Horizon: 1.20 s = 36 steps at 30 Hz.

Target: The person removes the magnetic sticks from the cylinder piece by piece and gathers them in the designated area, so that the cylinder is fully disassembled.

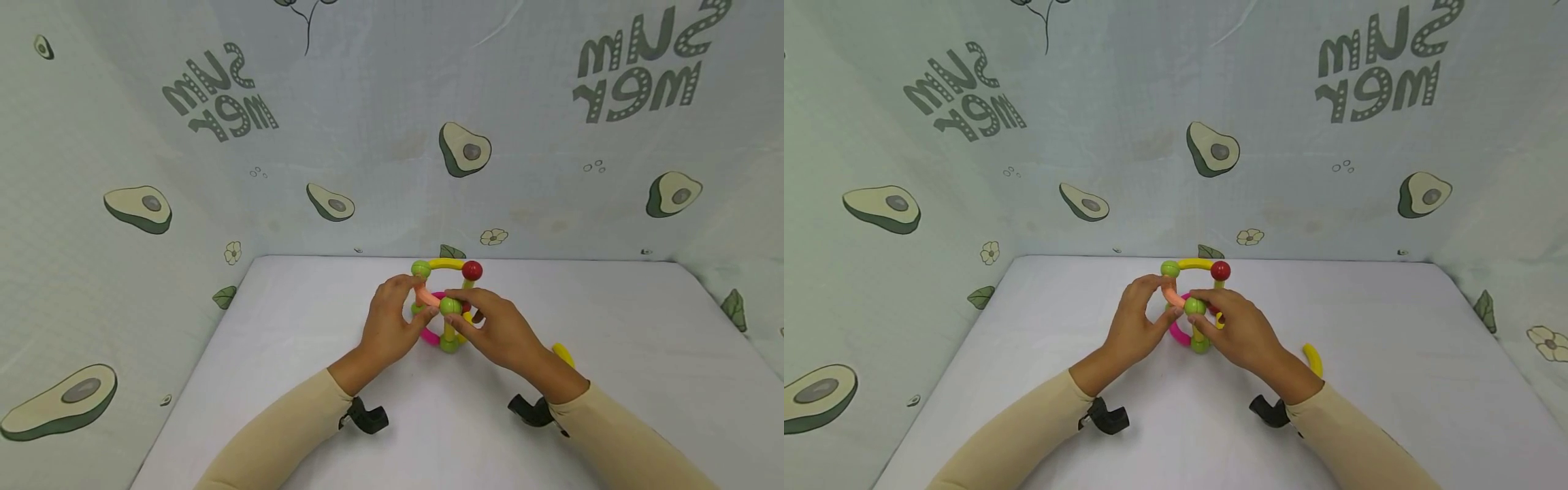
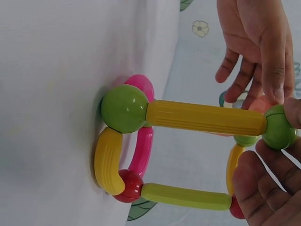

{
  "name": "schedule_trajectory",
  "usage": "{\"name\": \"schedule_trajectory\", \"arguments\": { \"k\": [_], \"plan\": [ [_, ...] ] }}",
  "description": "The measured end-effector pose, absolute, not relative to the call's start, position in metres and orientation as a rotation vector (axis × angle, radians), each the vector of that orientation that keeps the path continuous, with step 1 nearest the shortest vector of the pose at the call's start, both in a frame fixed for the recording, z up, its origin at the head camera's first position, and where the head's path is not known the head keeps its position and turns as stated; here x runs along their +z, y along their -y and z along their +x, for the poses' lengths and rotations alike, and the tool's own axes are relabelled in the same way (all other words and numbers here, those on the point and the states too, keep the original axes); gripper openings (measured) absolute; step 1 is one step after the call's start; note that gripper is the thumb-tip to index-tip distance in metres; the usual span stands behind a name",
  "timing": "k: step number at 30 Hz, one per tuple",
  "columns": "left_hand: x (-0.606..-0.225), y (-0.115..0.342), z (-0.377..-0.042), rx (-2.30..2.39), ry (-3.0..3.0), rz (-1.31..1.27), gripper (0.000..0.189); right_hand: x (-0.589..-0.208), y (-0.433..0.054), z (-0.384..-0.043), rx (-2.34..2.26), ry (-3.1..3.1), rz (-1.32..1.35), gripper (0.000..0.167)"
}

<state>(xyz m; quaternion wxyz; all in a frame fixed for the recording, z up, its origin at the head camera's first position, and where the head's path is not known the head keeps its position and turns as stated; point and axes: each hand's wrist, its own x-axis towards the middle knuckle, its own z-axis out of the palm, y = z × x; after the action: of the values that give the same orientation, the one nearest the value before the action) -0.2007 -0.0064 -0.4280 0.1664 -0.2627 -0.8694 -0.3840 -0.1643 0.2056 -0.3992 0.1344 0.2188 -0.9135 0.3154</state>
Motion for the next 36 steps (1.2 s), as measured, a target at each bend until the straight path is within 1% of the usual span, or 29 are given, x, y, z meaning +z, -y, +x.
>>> {"name": "schedule_trajectory", "arguments": {
  "k": [3,5,10,16,26,36],
  "plan": [
    [-0.428,0.005,-0.197,-1.274,2.466,-0.705,0.075,-0.400,-0.205,-0.165,0.912,2.636,0.637,0.048],
    [-0.428,0.004,-0.195,-1.402,2.447,-0.690,0.078,-0.401,-0.205,-0.165,0.911,2.632,0.636,0.049],
    [-0.428,0.001,-0.190,-1.705,2.402,-0.665,0.068,-0.402,-0.205,-0.164,0.912,2.623,0.636,0.049],
    [-0.427,-0.004,-0.188,-2.043,2.334,-0.561,0.060,-0.403,-0.204,-0.163,0.913,2.622,0.637,0.049],
    [-0.421,-0.008,-0.186,-2.065,2.343,-0.498,0.060,-0.403,-0.204,-0.163,0.917,2.617,0.640,0.049],
    [-0.422,-0.008,-0.188,-2.048,2.340,-0.491,0.059,-0.403,-0.203,-0.163,0.930,2.630,0.630,0.049]
  ]
}}
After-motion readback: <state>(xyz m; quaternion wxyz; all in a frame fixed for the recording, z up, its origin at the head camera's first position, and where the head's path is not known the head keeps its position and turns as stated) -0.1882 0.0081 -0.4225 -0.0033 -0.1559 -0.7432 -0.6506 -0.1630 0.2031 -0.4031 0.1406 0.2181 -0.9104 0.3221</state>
